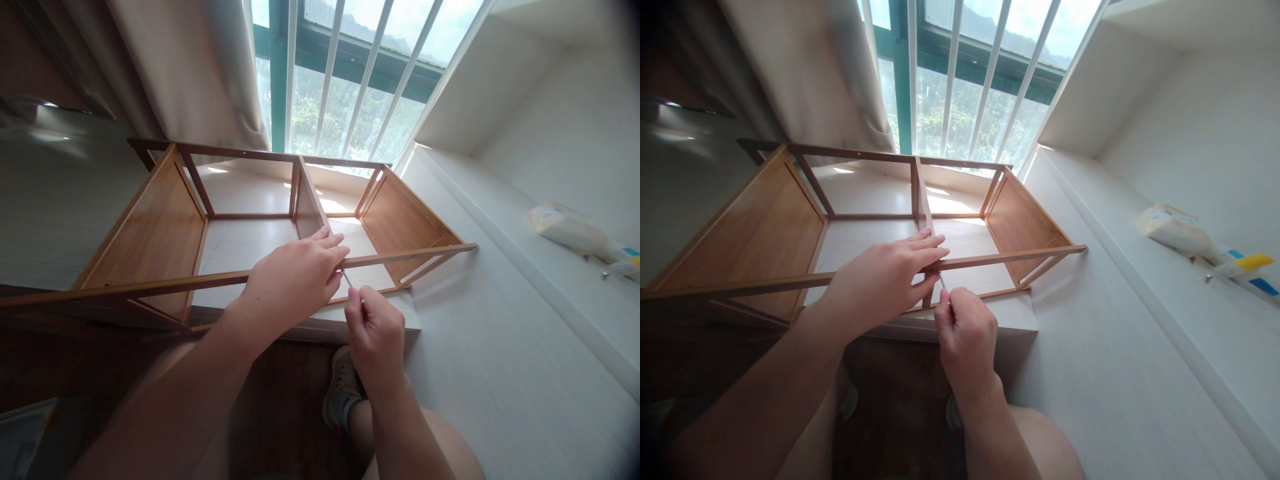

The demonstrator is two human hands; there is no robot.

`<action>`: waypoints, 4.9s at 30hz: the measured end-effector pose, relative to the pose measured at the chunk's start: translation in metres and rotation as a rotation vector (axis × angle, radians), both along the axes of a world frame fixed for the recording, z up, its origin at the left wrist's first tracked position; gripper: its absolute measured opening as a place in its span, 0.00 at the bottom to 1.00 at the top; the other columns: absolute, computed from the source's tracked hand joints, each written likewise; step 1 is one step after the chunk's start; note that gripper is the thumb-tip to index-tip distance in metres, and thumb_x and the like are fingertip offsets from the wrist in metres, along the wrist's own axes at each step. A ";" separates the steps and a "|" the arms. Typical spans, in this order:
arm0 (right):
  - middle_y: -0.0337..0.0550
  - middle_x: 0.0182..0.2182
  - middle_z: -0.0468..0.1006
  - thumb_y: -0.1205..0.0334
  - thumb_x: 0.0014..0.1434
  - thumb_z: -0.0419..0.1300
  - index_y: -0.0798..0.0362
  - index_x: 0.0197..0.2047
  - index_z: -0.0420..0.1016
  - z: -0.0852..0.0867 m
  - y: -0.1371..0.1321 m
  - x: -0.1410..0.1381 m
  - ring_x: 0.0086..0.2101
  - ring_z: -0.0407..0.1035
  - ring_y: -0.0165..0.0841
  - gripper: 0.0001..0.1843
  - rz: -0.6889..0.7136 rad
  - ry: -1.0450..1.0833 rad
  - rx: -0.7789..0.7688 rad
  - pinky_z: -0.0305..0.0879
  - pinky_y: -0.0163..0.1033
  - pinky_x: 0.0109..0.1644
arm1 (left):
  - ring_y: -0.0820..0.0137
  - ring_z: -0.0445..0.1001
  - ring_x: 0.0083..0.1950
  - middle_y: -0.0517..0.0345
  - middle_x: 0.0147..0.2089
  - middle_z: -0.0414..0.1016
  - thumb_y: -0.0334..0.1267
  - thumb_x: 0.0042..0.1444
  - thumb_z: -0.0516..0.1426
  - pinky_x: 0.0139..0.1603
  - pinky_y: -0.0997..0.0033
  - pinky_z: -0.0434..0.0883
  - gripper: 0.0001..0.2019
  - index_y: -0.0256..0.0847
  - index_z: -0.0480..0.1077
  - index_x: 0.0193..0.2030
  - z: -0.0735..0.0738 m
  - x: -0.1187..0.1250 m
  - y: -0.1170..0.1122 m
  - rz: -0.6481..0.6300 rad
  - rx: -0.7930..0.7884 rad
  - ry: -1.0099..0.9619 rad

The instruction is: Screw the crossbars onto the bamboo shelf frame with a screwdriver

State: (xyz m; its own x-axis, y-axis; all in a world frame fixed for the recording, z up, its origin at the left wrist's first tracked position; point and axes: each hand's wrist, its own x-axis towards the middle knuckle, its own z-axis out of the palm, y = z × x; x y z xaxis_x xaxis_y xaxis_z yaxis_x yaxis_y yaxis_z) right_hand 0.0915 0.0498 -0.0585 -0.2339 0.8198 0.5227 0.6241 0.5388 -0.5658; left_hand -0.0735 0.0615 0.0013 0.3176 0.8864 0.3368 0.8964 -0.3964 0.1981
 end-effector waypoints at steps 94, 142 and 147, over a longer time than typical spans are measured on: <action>0.30 0.14 0.50 0.51 0.68 0.49 0.50 0.22 0.51 0.009 0.000 -0.021 0.17 0.41 0.26 0.24 0.239 0.945 -0.872 0.38 0.34 0.21 | 0.64 0.63 0.69 0.57 0.65 0.69 0.34 0.64 0.49 0.60 0.62 0.72 0.16 0.44 0.72 0.54 -0.001 0.001 0.001 0.008 0.016 -0.003; 0.39 0.23 0.65 0.57 0.71 0.41 0.51 0.28 0.58 0.020 0.003 -0.010 0.25 0.52 0.32 0.19 -0.161 -0.255 -0.304 0.39 0.40 0.31 | 0.65 0.61 0.70 0.59 0.66 0.68 0.34 0.63 0.50 0.59 0.60 0.73 0.15 0.43 0.72 0.53 -0.003 0.002 0.003 0.013 0.019 0.034; 0.40 0.23 0.67 0.57 0.71 0.41 0.51 0.27 0.58 0.021 0.004 -0.011 0.26 0.53 0.32 0.20 -0.153 -0.270 -0.299 0.38 0.40 0.31 | 0.65 0.61 0.70 0.59 0.66 0.67 0.34 0.63 0.50 0.58 0.59 0.73 0.15 0.43 0.71 0.53 -0.002 0.001 0.003 0.012 0.020 0.046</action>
State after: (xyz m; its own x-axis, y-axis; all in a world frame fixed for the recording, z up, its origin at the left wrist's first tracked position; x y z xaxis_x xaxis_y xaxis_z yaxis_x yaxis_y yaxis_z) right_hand 0.0810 0.0542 -0.0375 -0.1936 0.9617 0.1939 0.8310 0.2659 -0.4886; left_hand -0.0723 0.0642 -0.0008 0.3222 0.8836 0.3397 0.9093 -0.3887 0.1486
